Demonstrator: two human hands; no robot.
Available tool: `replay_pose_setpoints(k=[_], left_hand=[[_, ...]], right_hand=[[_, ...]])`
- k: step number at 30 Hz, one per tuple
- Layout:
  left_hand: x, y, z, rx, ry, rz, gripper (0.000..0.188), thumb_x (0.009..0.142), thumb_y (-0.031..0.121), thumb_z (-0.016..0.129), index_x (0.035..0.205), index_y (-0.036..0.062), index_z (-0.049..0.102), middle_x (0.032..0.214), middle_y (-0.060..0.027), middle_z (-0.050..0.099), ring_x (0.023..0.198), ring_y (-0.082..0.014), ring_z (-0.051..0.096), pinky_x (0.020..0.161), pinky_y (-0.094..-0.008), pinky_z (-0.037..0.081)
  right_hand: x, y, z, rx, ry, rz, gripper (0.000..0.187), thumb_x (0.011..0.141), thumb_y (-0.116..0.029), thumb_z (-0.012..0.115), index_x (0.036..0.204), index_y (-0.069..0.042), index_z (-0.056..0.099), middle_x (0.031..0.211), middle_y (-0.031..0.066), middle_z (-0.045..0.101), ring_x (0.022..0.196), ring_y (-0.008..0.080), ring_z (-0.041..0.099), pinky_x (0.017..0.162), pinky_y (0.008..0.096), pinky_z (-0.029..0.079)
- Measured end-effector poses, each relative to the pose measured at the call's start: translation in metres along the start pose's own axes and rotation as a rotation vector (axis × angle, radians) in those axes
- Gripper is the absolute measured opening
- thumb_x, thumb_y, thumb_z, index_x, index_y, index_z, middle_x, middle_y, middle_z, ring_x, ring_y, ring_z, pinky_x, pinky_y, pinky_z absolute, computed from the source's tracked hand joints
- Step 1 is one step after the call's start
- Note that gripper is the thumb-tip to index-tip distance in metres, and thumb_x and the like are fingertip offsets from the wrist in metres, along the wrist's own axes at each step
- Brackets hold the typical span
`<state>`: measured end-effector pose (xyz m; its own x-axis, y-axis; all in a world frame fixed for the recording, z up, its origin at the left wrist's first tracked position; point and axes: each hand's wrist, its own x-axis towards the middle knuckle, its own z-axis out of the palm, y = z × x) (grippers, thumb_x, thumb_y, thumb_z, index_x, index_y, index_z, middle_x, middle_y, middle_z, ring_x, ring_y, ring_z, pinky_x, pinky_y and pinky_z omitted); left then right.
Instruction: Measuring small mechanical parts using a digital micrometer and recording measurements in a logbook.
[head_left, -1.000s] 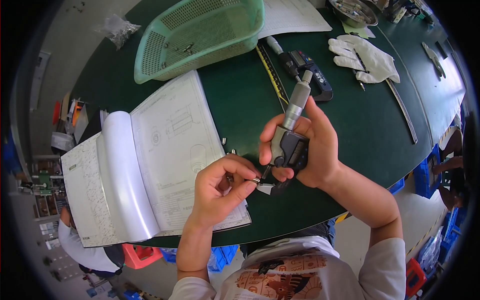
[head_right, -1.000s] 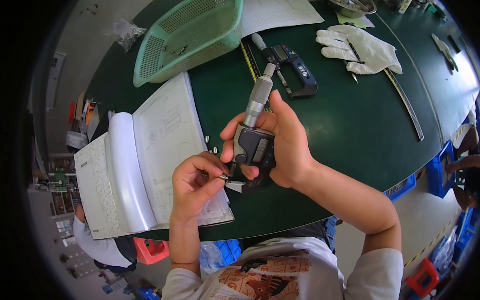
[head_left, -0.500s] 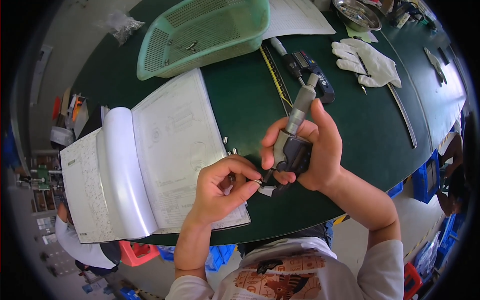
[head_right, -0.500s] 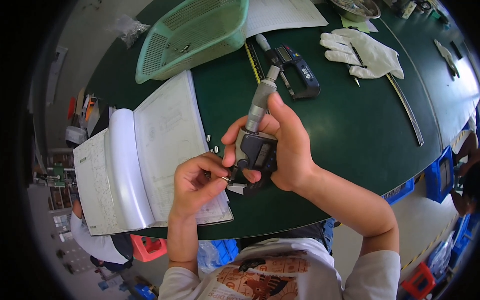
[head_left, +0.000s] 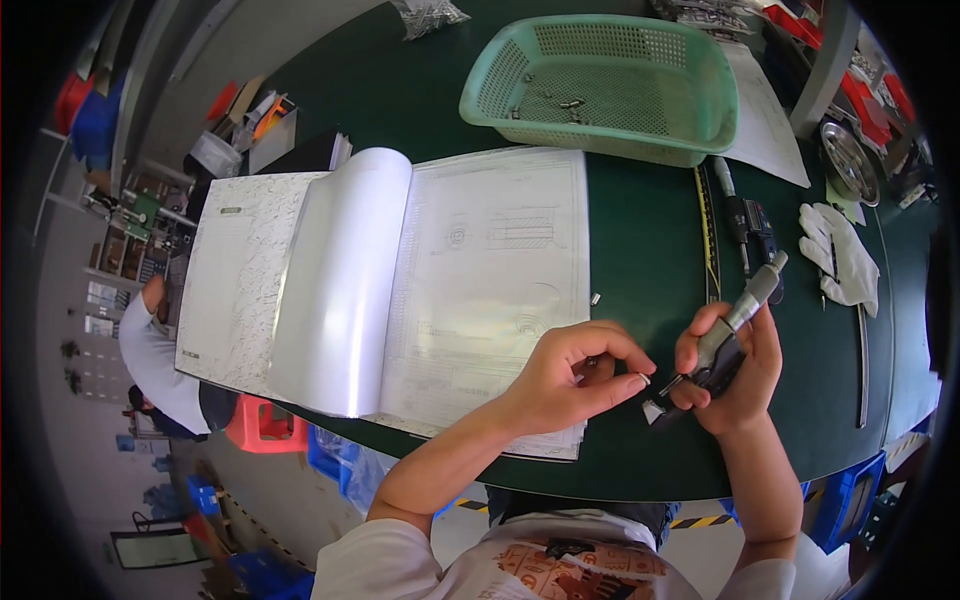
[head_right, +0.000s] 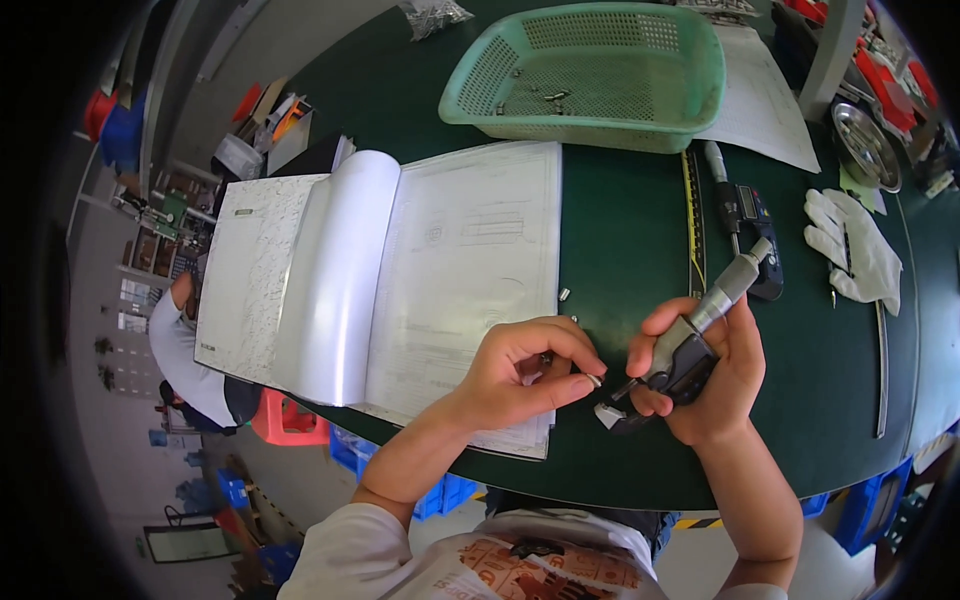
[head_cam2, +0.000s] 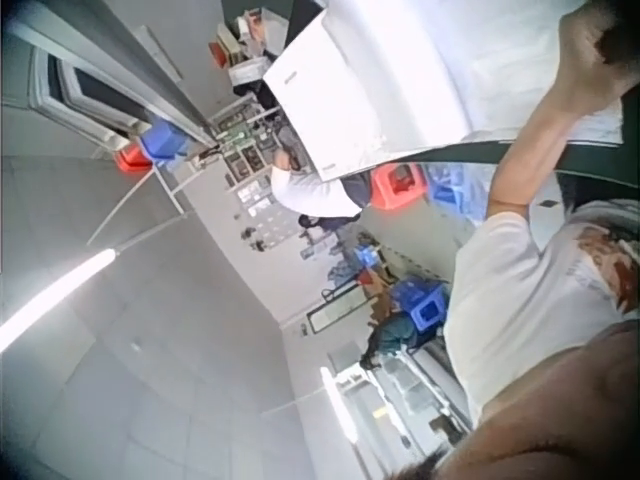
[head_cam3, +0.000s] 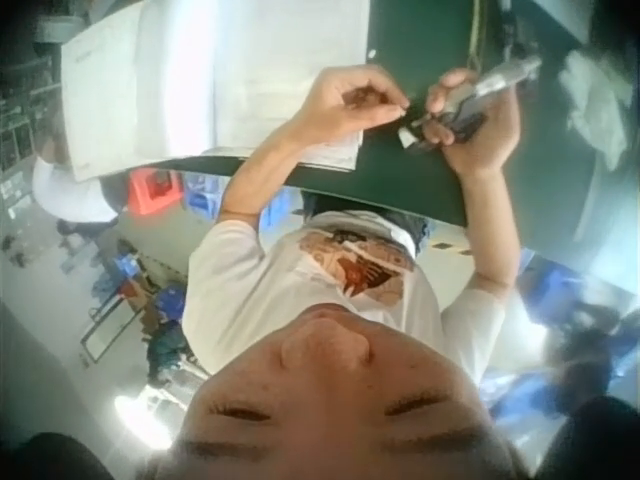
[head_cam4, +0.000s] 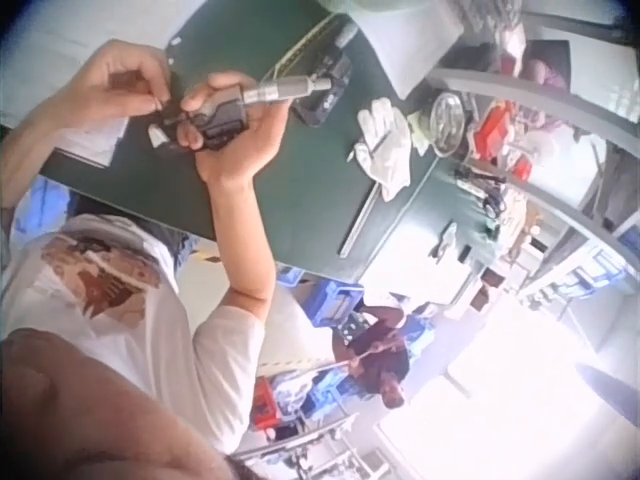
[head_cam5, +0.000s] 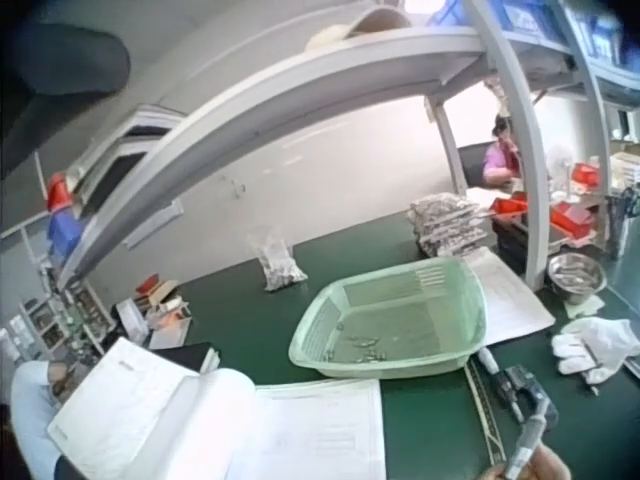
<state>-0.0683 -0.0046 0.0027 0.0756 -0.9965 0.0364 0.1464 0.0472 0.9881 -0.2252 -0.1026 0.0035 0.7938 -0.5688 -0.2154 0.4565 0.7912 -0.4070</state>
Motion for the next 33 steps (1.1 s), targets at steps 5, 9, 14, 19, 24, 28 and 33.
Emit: replay_pose_setpoints(k=[5,9,14,19,24,28,33], left_hand=[[-0.0012,0.0026,0.0011,-0.012,-0.012,-0.001,0.009,0.071,0.000,0.061,0.080,0.0027,0.060,0.071,0.0027,0.049,0.047,-0.0006,0.032,0.044,-0.0172,0.025],[-0.0029,0.0043,0.0043,0.005,-0.001,-0.011,0.008,0.072,0.001,0.061,0.080,0.0026,0.060,0.071,0.0026,0.050,0.048,-0.0006,0.032,0.044,-0.0170,0.025],[-0.0039,0.0014,0.0040,0.038,-0.064,-0.058,0.014,0.072,-0.003,0.060,0.085,0.0009,0.059,0.083,-0.0026,0.054,0.053,-0.0016,0.038,0.048,-0.0158,0.029],[-0.0053,0.0014,0.0042,0.033,0.011,-0.020,0.010,0.071,-0.002,0.061,0.081,0.0017,0.059,0.074,0.0017,0.051,0.050,-0.0004,0.033,0.045,-0.0163,0.026],[-0.0016,0.0025,0.0038,-0.007,-0.008,-0.017,0.013,0.070,-0.005,0.060,0.081,-0.0001,0.059,0.079,-0.0023,0.054,0.051,-0.0008,0.034,0.046,-0.0162,0.027],[-0.0007,0.0012,0.0050,0.003,-0.027,-0.001,0.014,0.069,-0.007,0.060,0.082,-0.0011,0.059,0.081,-0.0054,0.055,0.051,-0.0018,0.036,0.048,-0.0163,0.029],[-0.0013,0.0009,0.0057,0.007,-0.033,0.002,0.014,0.070,-0.007,0.059,0.082,-0.0017,0.059,0.081,-0.0063,0.055,0.052,-0.0027,0.038,0.048,-0.0167,0.030]], right_hand=[[0.0000,-0.0020,0.0064,-0.056,-0.034,-0.062,0.070,0.081,-0.060,0.014,0.085,0.000,0.050,0.066,0.0193,0.054,0.036,0.0195,0.042,0.035,0.0281,0.036],[0.0005,-0.0003,0.0021,-0.016,-0.004,0.005,0.073,0.080,-0.062,0.015,0.086,0.001,0.051,0.067,0.0188,0.055,0.037,0.0194,0.042,0.036,0.0284,0.036],[-0.0039,0.0010,0.0029,-0.010,-0.011,-0.032,0.075,0.079,-0.064,0.017,0.090,0.001,0.052,0.067,0.0192,0.055,0.037,0.0196,0.042,0.036,0.0284,0.037],[0.0017,-0.0013,0.0065,0.008,0.009,0.065,0.073,0.080,-0.062,0.017,0.088,0.002,0.052,0.066,0.0196,0.055,0.037,0.0195,0.041,0.037,0.0276,0.038],[0.0024,-0.0021,0.0065,0.039,-0.042,0.035,0.071,0.082,-0.060,0.015,0.092,0.000,0.052,0.069,0.0209,0.055,0.036,0.0199,0.041,0.037,0.0278,0.038],[0.0012,-0.0052,0.0043,0.007,-0.030,0.026,0.073,0.080,-0.061,0.015,0.091,0.000,0.052,0.070,0.0208,0.056,0.036,0.0195,0.041,0.036,0.0276,0.038],[-0.0003,-0.0062,0.0073,-0.069,0.026,0.065,0.072,0.080,-0.061,0.015,0.090,0.000,0.053,0.069,0.0202,0.056,0.036,0.0193,0.042,0.036,0.0271,0.037]])
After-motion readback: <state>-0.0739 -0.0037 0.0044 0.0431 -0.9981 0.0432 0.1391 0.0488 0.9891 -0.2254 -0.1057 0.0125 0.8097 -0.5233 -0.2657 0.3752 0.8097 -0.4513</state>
